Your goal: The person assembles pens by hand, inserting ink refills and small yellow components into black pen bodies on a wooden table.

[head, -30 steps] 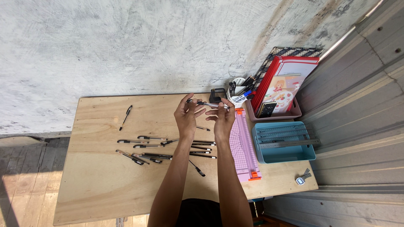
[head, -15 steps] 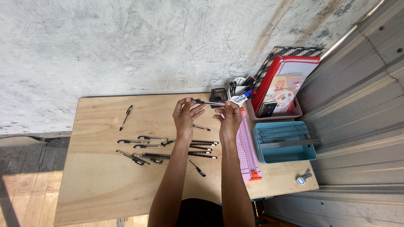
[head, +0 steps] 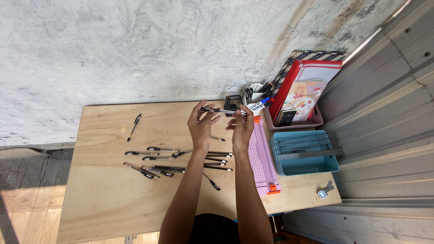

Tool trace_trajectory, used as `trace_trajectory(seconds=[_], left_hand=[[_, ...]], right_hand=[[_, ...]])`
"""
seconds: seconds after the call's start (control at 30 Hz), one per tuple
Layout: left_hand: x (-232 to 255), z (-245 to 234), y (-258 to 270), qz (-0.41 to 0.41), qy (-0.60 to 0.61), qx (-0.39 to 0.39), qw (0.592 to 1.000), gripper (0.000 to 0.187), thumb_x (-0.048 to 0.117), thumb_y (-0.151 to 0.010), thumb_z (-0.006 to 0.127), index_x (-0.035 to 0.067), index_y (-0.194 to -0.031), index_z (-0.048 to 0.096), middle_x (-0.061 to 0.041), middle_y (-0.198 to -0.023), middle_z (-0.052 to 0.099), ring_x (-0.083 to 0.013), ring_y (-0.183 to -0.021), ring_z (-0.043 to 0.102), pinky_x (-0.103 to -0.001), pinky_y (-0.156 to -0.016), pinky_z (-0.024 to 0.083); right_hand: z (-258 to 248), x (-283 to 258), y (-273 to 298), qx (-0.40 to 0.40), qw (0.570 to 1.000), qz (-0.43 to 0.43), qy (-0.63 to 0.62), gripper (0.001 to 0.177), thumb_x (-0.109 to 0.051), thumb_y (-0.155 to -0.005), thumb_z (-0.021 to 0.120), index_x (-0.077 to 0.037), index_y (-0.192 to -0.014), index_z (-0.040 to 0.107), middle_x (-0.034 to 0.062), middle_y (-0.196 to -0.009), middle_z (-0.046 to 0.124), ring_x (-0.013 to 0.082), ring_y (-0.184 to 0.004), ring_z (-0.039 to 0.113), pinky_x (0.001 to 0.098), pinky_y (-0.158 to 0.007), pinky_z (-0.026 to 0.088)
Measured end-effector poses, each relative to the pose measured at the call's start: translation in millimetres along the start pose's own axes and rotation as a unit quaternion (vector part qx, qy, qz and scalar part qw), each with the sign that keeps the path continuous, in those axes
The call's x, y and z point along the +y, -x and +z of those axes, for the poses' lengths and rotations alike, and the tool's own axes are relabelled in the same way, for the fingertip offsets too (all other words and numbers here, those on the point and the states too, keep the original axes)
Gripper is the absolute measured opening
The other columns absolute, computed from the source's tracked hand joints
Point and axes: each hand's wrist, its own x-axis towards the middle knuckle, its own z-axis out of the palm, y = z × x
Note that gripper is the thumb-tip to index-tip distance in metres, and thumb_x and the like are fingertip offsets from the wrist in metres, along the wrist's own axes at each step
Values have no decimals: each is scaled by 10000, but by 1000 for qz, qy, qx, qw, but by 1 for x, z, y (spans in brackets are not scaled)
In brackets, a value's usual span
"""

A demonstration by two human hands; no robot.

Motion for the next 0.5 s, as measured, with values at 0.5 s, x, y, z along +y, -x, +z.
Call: trace_trajectory(seconds=[0.5], left_hand=[[13, -3, 0, -29, 1, 13, 999, 369, 296, -1080, 462, -20, -1246, 555, -225, -1169, 716, -327, -982, 772, -400, -778, 651]], right_hand=[[2, -3, 2, -17, 999, -29, 10, 350, -290, -1093, 484, -60, -1306, 641, 64, -846, 681, 91, -639, 638, 253, -530, 565]])
